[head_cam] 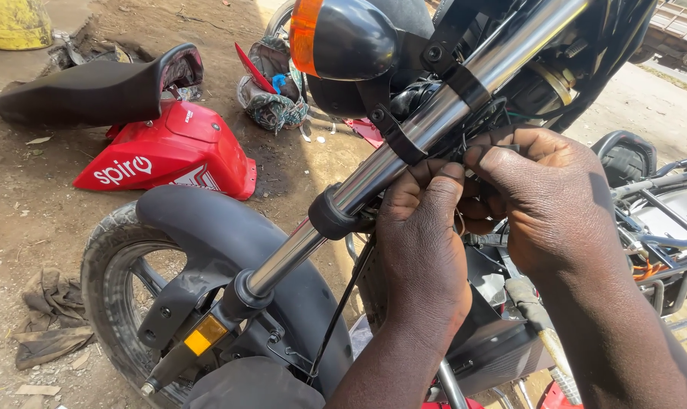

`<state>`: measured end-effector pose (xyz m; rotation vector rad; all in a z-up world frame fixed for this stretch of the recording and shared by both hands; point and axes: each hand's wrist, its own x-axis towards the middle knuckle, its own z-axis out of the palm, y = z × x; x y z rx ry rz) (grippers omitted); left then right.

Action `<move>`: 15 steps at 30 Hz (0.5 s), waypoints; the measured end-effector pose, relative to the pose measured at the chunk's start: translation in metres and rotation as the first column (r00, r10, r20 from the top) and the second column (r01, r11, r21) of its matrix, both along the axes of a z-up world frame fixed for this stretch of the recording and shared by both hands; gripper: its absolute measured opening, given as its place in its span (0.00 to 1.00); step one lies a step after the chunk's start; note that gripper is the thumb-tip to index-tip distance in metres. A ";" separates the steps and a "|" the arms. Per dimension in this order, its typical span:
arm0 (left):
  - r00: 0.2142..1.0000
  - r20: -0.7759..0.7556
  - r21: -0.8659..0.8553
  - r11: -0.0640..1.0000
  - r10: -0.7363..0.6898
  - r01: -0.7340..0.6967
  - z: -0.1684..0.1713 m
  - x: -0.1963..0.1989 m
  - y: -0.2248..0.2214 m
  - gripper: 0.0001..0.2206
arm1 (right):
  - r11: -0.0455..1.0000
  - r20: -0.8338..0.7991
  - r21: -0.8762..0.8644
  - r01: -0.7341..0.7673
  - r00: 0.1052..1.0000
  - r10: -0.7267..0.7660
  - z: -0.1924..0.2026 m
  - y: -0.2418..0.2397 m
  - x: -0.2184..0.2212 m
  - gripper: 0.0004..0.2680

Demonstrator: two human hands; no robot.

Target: Securing and insulating motorcycle wiring using zip ties and electrical tape.

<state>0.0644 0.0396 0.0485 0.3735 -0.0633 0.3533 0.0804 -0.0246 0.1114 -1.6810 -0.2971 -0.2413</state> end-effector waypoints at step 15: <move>0.992 -0.006 -0.225 0.967 -0.124 0.120 0.006 0.001 0.001 0.06 | 0.948 -0.369 0.246 -0.204 0.884 0.286 0.013 -0.018 0.018 0.04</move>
